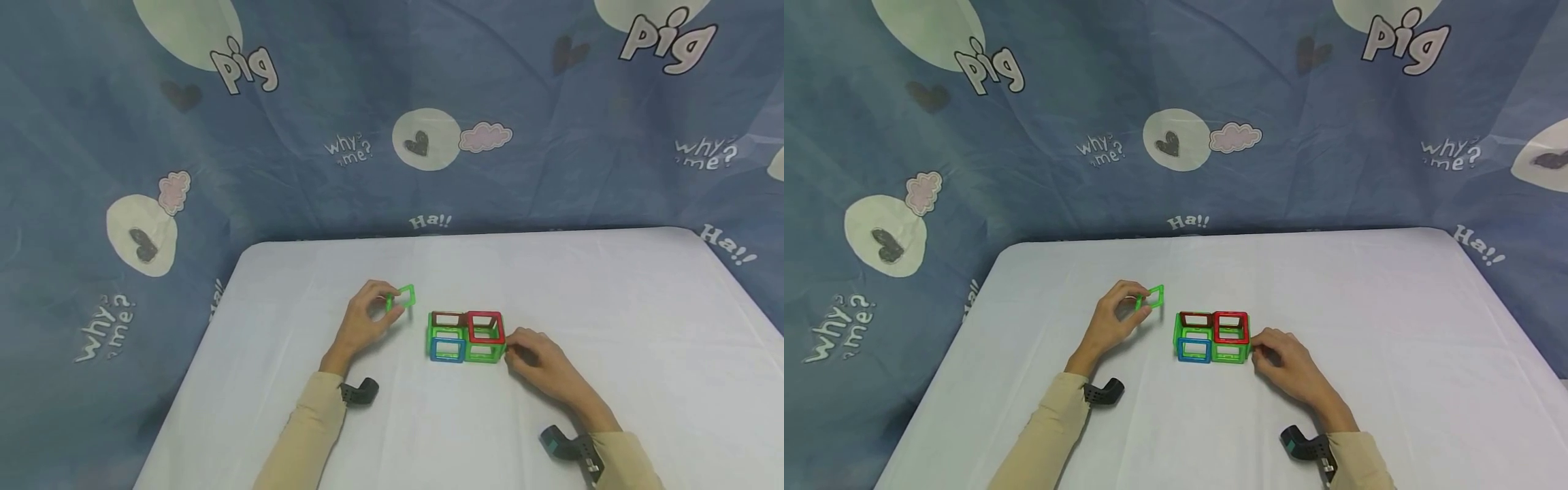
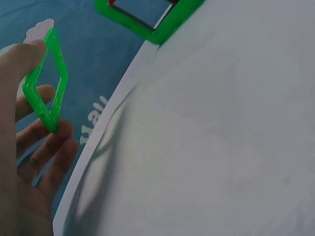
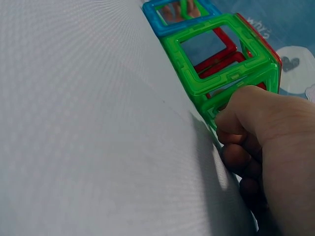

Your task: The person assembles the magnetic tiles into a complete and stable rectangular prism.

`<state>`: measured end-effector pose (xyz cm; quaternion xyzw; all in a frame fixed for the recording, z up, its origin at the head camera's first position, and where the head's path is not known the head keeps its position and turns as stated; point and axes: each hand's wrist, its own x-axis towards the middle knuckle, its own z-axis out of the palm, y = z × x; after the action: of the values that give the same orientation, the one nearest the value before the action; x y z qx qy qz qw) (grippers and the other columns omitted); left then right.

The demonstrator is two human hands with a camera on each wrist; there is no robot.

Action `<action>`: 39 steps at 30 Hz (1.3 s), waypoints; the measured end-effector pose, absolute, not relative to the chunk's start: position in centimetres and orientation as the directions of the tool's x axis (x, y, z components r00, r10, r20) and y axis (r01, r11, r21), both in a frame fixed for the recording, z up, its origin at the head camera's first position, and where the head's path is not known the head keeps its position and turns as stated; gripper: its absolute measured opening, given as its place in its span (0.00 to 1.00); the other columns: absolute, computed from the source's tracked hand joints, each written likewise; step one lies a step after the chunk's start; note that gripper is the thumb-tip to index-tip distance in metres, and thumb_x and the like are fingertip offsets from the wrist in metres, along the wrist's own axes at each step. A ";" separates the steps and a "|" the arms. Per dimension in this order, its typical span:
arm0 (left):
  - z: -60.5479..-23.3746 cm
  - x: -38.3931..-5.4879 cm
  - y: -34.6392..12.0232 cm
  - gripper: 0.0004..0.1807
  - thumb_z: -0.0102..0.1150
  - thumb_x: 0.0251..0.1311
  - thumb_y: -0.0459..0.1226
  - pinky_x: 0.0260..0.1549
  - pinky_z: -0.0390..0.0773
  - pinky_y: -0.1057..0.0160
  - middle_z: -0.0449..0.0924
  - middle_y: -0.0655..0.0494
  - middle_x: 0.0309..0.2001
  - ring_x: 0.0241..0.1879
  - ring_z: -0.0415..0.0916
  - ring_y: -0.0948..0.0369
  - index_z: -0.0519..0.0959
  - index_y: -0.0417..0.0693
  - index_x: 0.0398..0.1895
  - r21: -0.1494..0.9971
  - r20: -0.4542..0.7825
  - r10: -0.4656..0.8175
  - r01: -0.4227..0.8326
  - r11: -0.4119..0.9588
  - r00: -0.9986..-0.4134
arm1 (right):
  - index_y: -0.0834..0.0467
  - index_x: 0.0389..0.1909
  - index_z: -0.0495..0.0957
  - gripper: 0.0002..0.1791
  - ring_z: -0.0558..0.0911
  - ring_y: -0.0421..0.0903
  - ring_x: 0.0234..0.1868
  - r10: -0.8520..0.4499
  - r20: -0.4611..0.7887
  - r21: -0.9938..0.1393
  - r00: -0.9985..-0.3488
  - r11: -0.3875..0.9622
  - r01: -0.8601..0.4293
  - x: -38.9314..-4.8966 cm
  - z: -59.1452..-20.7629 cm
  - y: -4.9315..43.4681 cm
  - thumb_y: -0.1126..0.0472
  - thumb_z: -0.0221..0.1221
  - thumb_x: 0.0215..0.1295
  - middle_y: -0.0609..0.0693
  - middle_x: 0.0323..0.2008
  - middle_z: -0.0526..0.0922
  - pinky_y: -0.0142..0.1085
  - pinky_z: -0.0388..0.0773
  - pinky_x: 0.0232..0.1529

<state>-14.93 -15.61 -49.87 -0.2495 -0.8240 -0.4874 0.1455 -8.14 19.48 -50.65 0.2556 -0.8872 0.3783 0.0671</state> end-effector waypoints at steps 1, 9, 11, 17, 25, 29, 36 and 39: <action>-49.8 -14.8 -15.5 0.15 0.65 0.57 0.40 0.47 0.79 0.63 0.76 0.54 0.47 0.48 0.75 0.59 0.78 0.42 0.44 0.730 0.484 0.270 0.554 0.400 -0.832 | 0.47 0.38 0.79 0.14 0.70 0.32 0.35 -0.402 0.311 -0.638 -0.861 0.584 -0.503 -8.1 -50.7 19.5 0.69 0.63 0.55 0.35 0.33 0.79 0.31 0.72 0.42; -48.8 -13.9 -14.0 0.14 0.65 0.55 0.34 0.46 0.79 0.54 0.77 0.47 0.47 0.49 0.75 0.53 0.78 0.39 0.44 0.720 0.503 0.269 0.571 0.395 -0.821 | 0.46 0.38 0.79 0.14 0.70 0.32 0.35 -0.391 0.292 -0.649 -0.873 0.590 -0.481 -8.1 -50.7 19.6 0.69 0.63 0.56 0.35 0.32 0.78 0.31 0.71 0.41; -47.9 -13.4 -13.6 0.14 0.65 0.55 0.33 0.45 0.79 0.53 0.77 0.44 0.46 0.49 0.75 0.51 0.78 0.37 0.43 0.716 0.512 0.274 0.580 0.389 -0.814 | 0.46 0.38 0.79 0.14 0.70 0.32 0.35 -0.393 0.291 -0.650 -0.872 0.588 -0.481 -8.1 -50.8 19.6 0.69 0.62 0.56 0.36 0.31 0.78 0.31 0.71 0.41; -46.3 -12.3 -12.9 0.12 0.65 0.54 0.30 0.44 0.79 0.54 0.77 0.42 0.45 0.47 0.76 0.51 0.78 0.38 0.42 0.696 0.537 0.284 0.607 0.383 -0.794 | 0.46 0.38 0.79 0.14 0.70 0.32 0.34 -0.398 0.284 -0.660 -0.872 0.579 -0.479 -8.1 -50.7 19.7 0.69 0.61 0.57 0.41 0.31 0.79 0.31 0.71 0.41; -46.2 -12.1 -12.0 0.13 0.65 0.52 0.30 0.41 0.79 0.50 0.77 0.42 0.45 0.46 0.75 0.50 0.78 0.35 0.41 0.681 0.572 0.288 0.640 0.355 -0.768 | 0.46 0.37 0.79 0.13 0.70 0.32 0.34 -0.402 0.284 -0.661 -0.870 0.576 -0.482 -8.2 -50.4 19.6 0.68 0.61 0.57 0.42 0.30 0.79 0.32 0.71 0.40; -46.2 -11.9 -11.6 0.13 0.65 0.52 0.30 0.40 0.79 0.50 0.77 0.42 0.45 0.46 0.75 0.51 0.78 0.36 0.41 0.677 0.576 0.302 0.650 0.344 -0.760 | 0.46 0.38 0.79 0.13 0.70 0.32 0.34 -0.403 0.285 -0.659 -0.870 0.576 -0.483 -8.2 -50.4 19.6 0.68 0.61 0.57 0.41 0.30 0.79 0.31 0.70 0.40; -46.2 -11.5 -10.9 0.14 0.65 0.51 0.30 0.39 0.80 0.54 0.76 0.42 0.45 0.45 0.74 0.51 0.77 0.36 0.42 0.663 0.579 0.322 0.662 0.350 -0.749 | 0.47 0.37 0.79 0.11 0.70 0.32 0.34 -0.403 0.294 -0.652 -0.867 0.578 -0.490 -8.1 -50.4 19.5 0.67 0.61 0.58 0.42 0.30 0.79 0.31 0.70 0.40; -46.4 -11.5 -10.8 0.14 0.66 0.52 0.31 0.40 0.79 0.54 0.76 0.43 0.45 0.46 0.75 0.52 0.77 0.37 0.42 0.669 0.565 0.324 0.651 0.359 -0.759 | 0.47 0.37 0.79 0.09 0.70 0.33 0.34 -0.403 0.285 -0.659 -0.870 0.576 -0.483 -8.0 -50.3 19.5 0.65 0.60 0.60 0.44 0.30 0.79 0.31 0.70 0.40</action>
<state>-11.54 -10.81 -46.37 -0.3023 -0.8064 -0.4787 0.1707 -8.01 19.51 -50.27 0.2499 -0.8863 0.3865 0.0517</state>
